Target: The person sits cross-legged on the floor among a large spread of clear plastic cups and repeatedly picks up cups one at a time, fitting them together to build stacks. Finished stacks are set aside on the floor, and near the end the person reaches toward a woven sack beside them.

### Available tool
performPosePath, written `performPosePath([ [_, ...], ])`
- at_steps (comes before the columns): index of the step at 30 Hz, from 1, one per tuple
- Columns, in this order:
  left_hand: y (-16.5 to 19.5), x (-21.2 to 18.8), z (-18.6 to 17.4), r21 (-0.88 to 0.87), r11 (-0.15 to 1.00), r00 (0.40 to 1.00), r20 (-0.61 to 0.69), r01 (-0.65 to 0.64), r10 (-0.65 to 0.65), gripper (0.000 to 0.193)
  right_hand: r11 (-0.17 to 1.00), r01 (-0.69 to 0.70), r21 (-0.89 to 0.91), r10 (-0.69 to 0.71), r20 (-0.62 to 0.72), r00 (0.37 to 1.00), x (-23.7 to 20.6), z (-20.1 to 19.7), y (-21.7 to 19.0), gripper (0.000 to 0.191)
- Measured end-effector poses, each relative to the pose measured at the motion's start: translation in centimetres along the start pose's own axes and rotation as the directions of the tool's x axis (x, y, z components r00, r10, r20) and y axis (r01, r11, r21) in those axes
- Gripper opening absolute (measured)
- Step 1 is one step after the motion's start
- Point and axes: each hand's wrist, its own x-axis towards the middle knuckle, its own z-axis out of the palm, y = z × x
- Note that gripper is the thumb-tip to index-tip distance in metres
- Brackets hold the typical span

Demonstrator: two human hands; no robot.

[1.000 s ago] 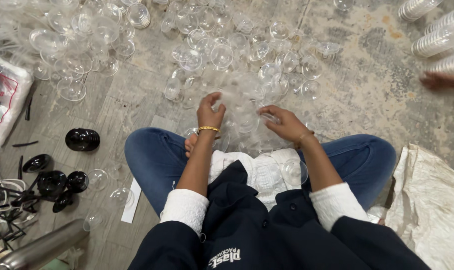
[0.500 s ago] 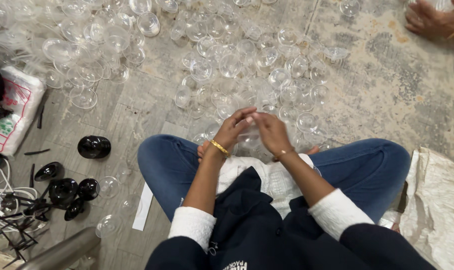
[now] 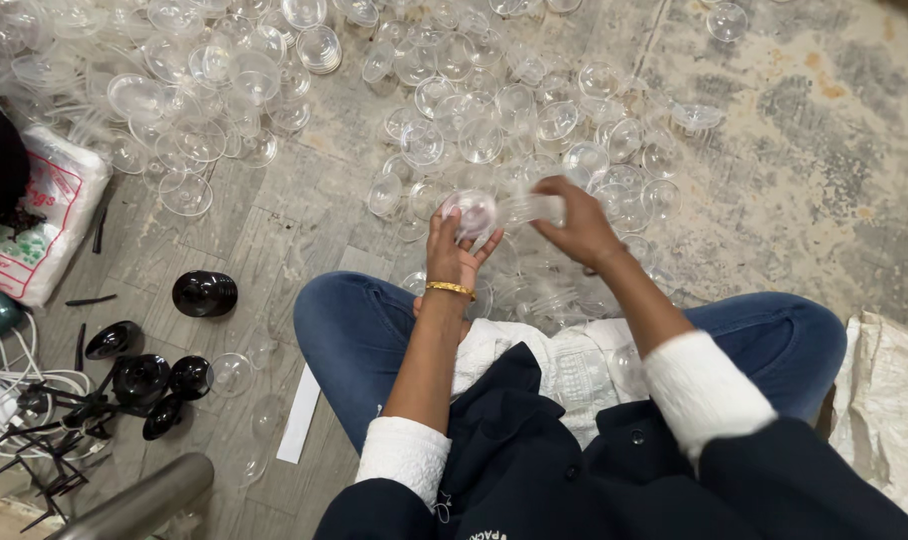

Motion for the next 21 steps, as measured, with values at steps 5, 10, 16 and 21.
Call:
performPosePath([
  [5,0.9,-1.3,1.5,0.098,0.994,0.974,0.226,-0.053,0.030,0.060,0.781,0.113,0.614,-0.019,-0.158,0.987,-5.2,-2.3,0.0,0.042],
  [10,0.8,-2.5,1.9,0.302,0.952,0.894,0.437,-0.041,-0.100,0.067,0.513,-0.025,0.858,0.142,-0.056,0.988,-6.9,-2.2,0.0,0.049],
  [16,-0.1,-2.9,2.6,0.622,0.772,0.863,0.456,-0.134,-0.217,0.072,0.528,-0.055,0.847,0.362,-0.166,0.917,-5.8,0.5,1.0,0.035],
  [21,-0.3,-2.6,3.2,0.634,0.663,0.815,0.577,-0.399,-0.061,0.078,0.767,-0.002,0.642,0.251,-0.296,0.921,-5.6,2.4,2.7,0.025],
])
